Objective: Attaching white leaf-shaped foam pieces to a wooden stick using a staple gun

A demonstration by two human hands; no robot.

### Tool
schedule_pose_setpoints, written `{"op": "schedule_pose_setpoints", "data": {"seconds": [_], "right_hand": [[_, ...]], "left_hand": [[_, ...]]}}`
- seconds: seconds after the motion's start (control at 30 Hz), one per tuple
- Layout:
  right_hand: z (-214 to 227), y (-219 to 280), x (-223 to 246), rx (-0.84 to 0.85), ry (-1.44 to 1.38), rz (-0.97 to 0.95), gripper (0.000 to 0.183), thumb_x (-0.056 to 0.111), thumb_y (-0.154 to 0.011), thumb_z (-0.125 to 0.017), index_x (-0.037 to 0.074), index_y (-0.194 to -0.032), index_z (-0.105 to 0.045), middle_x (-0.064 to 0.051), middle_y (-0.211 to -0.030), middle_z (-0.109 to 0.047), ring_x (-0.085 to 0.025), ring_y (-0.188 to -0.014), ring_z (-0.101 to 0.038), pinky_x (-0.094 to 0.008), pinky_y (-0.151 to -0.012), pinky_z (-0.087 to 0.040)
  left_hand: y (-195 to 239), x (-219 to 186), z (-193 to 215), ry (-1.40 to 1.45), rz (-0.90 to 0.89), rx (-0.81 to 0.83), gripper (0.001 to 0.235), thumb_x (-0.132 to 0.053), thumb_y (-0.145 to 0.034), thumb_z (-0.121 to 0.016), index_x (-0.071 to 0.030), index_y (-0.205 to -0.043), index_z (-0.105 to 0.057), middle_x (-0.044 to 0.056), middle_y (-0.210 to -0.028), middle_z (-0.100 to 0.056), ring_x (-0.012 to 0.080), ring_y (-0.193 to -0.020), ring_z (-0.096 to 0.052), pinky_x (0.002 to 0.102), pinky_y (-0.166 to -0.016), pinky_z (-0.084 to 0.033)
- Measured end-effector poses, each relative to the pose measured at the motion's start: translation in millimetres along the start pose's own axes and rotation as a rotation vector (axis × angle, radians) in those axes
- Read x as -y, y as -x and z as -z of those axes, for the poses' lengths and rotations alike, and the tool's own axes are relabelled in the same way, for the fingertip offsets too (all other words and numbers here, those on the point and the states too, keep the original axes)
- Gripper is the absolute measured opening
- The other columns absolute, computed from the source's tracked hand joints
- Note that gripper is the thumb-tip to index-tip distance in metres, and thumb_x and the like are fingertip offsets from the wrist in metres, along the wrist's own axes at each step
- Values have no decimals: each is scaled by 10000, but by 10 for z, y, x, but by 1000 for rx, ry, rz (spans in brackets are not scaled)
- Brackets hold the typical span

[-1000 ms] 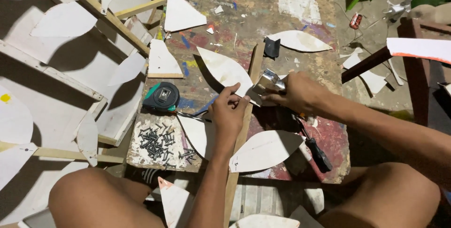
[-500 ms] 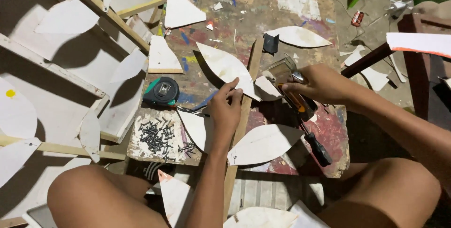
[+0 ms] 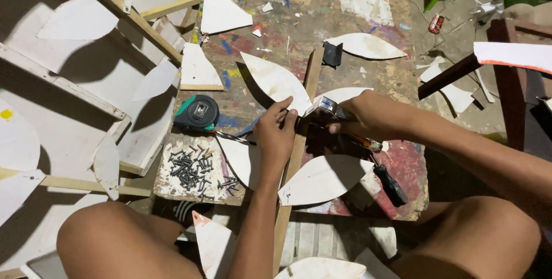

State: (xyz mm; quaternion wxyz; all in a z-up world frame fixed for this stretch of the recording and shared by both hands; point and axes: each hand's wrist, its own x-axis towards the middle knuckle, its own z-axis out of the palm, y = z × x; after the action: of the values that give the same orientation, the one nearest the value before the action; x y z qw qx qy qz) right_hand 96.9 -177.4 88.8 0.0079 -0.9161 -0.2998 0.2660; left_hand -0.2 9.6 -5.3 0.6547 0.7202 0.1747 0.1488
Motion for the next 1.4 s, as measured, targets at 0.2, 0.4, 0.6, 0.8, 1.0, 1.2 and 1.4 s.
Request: {"op": "schedule_pose_setpoints", "data": {"seconds": [0.2,0.4,0.6,0.8,1.0,1.2,1.4], "right_hand": [[58,-41,323,-8,-13,-240,502,616,-763,-793,116,-730,-763,-125,-652,-736,-315,-719,-764,-399,-651,-606],[-82,51,433,-43,-64,-307,421,439,-799,-800,18,-799,-787,-223,-749,-758,-382,-839,-770,-440,-705,-607],[32,165,196,-103,-163,-107,580,553,-815,-738,-20,-733,-707,-283,-651,-682,-470,-745,-716,-525,-677,-528],[-2,192,-15,-125,-37,-58,556,538,-824,-747,21,-653,-634,-202,-535,-618,-402,-623,-685,-454,-621,-523],[-1,58,148,-24,6,-68,462,520,-880,-728,100,-694,-675,-114,-604,-697,-288,-656,-734,-352,-610,-577],[-6,-40,261,10,34,-229,402,553,-743,-792,152,-749,-761,-106,-657,-730,-303,-690,-755,-395,-596,-587],[-198,13,363,-82,-119,-322,484,482,-762,-795,0,-779,-759,-215,-653,-701,-387,-701,-741,-453,-602,-558]], "left_hand": [[0,-109,22,15,82,8,320,-150,-940,-693,-124,-1256,-736,245,-1087,-757,407,-1141,-686,482,-924,-594],[-27,-68,13,-1,80,-4,315,-156,-915,-714,-145,-1228,-752,240,-1045,-766,393,-1117,-703,479,-901,-603],[-10,-36,-1,-17,86,-6,308,-152,-910,-717,-148,-1215,-761,216,-989,-779,380,-1060,-734,482,-876,-605],[-27,-63,-5,-6,99,-5,309,-142,-920,-703,-146,-1224,-757,236,-995,-774,397,-1062,-731,491,-876,-602],[-29,-59,-2,9,112,-11,304,-144,-920,-704,-145,-1219,-761,226,-984,-780,381,-1027,-744,475,-859,-605],[-37,-52,5,30,132,-18,305,-162,-908,-713,-168,-1209,-763,190,-967,-789,323,-1000,-758,452,-848,-615],[-78,8,28,42,156,14,295,-145,-913,-696,-159,-1200,-761,121,-920,-799,246,-923,-760,425,-816,-617]]}}
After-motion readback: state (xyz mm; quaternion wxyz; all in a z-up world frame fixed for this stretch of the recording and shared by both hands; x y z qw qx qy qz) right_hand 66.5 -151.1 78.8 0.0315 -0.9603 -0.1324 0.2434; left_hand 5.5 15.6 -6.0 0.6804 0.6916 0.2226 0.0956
